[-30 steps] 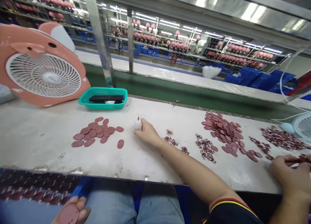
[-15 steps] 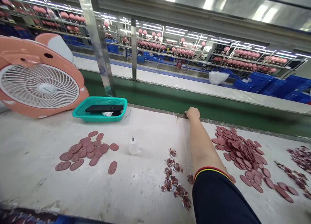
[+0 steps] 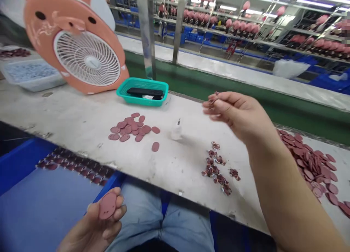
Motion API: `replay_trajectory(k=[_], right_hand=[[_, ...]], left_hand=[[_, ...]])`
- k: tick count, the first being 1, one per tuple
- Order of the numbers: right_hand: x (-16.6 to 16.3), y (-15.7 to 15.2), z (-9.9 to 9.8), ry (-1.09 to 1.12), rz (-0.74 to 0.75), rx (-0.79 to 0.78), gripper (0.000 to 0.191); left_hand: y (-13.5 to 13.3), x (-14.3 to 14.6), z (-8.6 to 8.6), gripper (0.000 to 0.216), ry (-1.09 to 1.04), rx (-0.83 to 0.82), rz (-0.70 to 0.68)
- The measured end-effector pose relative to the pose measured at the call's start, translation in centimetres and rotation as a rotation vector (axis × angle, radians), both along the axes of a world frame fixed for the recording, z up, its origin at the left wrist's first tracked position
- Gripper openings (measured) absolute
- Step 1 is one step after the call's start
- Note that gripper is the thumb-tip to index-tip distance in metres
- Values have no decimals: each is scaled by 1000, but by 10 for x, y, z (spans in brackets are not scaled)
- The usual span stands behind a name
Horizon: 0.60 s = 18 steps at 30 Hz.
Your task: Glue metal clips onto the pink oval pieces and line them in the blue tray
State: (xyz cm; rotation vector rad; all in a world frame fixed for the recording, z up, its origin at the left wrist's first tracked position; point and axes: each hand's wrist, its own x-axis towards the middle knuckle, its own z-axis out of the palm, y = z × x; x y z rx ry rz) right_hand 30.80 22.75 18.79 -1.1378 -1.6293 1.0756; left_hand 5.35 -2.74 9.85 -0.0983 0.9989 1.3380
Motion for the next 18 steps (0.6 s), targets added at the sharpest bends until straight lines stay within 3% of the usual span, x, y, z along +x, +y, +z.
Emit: replay_trajectory(k=[4,7,10,18], right_hand=[[-60,-111,-10,127,480,-98,5],[-85,-159,-26,64,674,-157,13],[-92,-174,-37,-41,726,-103,22],[-97,-179,-39,-74,762,104,12]], left_hand=[[-12,3,8,42,-4,46,-92],[-22,2,6,40,27,50,-110],[-29,-2,1,41,43,123,-143],[-33,-7,-1,37,47,180,-193]])
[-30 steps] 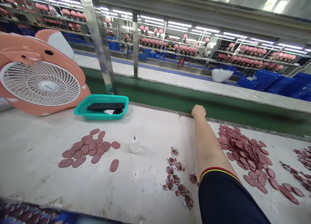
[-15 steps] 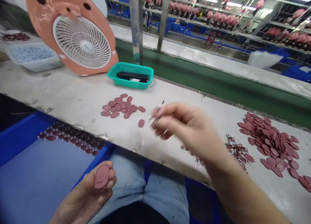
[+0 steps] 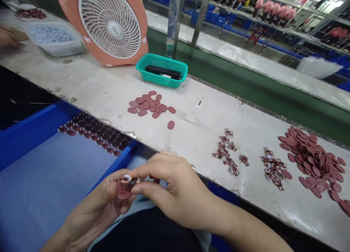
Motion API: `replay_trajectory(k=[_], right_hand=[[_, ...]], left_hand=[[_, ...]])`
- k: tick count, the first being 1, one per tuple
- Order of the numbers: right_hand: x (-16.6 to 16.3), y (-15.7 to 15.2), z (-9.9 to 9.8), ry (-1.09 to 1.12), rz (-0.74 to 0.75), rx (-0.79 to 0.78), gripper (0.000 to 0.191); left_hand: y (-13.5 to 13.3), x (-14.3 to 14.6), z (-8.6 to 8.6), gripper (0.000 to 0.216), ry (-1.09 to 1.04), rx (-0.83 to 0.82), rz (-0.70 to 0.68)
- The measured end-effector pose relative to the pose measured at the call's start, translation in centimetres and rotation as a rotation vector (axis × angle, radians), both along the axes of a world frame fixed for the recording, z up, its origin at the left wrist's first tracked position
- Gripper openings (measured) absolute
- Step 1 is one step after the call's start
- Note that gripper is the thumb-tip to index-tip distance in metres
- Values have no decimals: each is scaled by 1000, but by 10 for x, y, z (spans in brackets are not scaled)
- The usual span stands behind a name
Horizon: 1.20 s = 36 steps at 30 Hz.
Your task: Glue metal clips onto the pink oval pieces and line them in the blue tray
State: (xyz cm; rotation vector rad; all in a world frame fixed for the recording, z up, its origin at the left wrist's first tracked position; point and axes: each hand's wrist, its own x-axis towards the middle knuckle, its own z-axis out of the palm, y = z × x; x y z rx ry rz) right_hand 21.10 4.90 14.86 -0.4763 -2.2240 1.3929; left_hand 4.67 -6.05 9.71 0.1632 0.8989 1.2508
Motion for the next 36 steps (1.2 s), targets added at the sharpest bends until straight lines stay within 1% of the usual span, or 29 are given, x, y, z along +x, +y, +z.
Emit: replay_trajectory(k=[10,19,29,32,36], right_hand=[[-1,4,0,-37,55,77,16],[2,8,-3,-28,99,71,15],[2,13,-6,35,98,106,15],[3,14,-7,65,116,122,16],[7,15,-6,91,135,130,16]], left_hand=[[1,2,-3,36,-15,-6,-8],[0,4,-3,34,-48,17,-16],[1,10,-8,36,-20,-30,60],[1,13,-6,35,-13,-21,75],[1,16,0,29,11,5,97]])
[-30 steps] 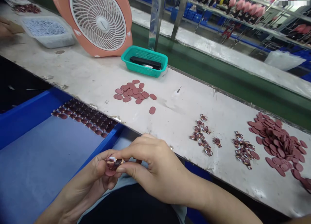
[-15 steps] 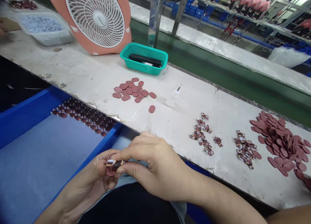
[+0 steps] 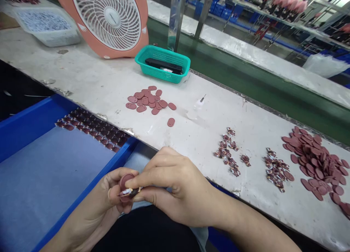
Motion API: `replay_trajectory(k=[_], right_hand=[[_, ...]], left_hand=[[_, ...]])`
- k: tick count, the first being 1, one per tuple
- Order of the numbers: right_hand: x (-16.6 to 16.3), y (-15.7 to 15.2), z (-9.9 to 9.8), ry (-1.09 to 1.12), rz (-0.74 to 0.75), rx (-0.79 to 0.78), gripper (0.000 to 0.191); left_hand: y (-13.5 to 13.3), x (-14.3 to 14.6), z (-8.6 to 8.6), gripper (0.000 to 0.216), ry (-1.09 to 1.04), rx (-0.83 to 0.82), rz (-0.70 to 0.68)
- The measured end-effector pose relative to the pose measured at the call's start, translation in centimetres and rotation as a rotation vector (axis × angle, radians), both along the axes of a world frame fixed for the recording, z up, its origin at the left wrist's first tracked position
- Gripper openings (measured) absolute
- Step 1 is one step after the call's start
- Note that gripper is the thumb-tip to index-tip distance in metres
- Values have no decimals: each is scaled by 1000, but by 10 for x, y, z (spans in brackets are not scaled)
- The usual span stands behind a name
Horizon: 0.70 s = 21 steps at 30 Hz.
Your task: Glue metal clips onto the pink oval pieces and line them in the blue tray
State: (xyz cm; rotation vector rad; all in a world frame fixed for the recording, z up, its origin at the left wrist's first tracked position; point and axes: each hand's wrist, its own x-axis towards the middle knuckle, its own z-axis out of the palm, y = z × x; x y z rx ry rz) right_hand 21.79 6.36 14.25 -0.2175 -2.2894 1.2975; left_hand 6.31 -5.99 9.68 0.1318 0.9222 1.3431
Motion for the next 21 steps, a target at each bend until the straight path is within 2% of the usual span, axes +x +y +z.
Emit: replay_trajectory(k=[5,13,16,21], right_hand=[[2,1,4,0,37,25,12],[3,1,13,19,51,88,11],[2,2,16,2,57,85,13],[0,5,13,-45,20,-13,15]], left_hand=[[3,2,9,33,-9,22,-26],[4,7,28,37,-48,-80,10],[7,6,25,36,-79,-48,-11],[12,5,7,37,-176,-24,-54]])
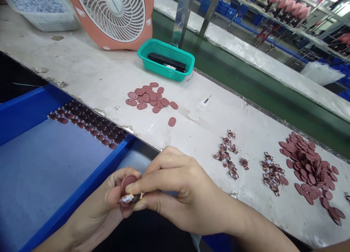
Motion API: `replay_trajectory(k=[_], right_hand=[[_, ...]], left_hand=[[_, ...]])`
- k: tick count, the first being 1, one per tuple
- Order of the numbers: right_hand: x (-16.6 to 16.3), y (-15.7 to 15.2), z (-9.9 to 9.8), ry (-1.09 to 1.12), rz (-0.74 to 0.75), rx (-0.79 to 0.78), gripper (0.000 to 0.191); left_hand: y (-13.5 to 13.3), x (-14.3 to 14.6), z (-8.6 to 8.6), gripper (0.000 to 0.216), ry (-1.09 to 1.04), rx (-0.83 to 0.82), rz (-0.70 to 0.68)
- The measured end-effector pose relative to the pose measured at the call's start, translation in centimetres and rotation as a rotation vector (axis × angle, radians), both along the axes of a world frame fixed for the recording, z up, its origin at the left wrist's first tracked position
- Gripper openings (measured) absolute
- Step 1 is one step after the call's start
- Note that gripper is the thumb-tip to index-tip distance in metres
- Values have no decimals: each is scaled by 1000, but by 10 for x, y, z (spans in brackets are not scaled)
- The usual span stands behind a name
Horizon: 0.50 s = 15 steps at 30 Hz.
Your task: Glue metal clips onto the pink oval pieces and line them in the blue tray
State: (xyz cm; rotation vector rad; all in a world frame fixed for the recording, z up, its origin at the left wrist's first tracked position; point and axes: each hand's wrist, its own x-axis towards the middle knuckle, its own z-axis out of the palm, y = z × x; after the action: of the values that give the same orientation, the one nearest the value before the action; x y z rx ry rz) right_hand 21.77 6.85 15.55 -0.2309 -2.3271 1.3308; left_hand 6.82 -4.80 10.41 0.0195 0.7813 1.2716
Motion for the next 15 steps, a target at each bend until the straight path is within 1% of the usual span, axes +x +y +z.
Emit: replay_trajectory(k=[2,5,10,15], right_hand=[[-1,1,-2,-16,-7,-22,17],[-1,1,-3,-25,-7,-34,15],[-4,1,-2,-34,-17,-56,15],[-3,0,1,-51,-21,-45,23]], left_hand=[[0,0,-5,37,-12,-34,25],[-2,1,-8,38,-18,-77,60],[-5,1,-9,37,-8,-66,54],[-6,1,-10,35,19,-30,67]])
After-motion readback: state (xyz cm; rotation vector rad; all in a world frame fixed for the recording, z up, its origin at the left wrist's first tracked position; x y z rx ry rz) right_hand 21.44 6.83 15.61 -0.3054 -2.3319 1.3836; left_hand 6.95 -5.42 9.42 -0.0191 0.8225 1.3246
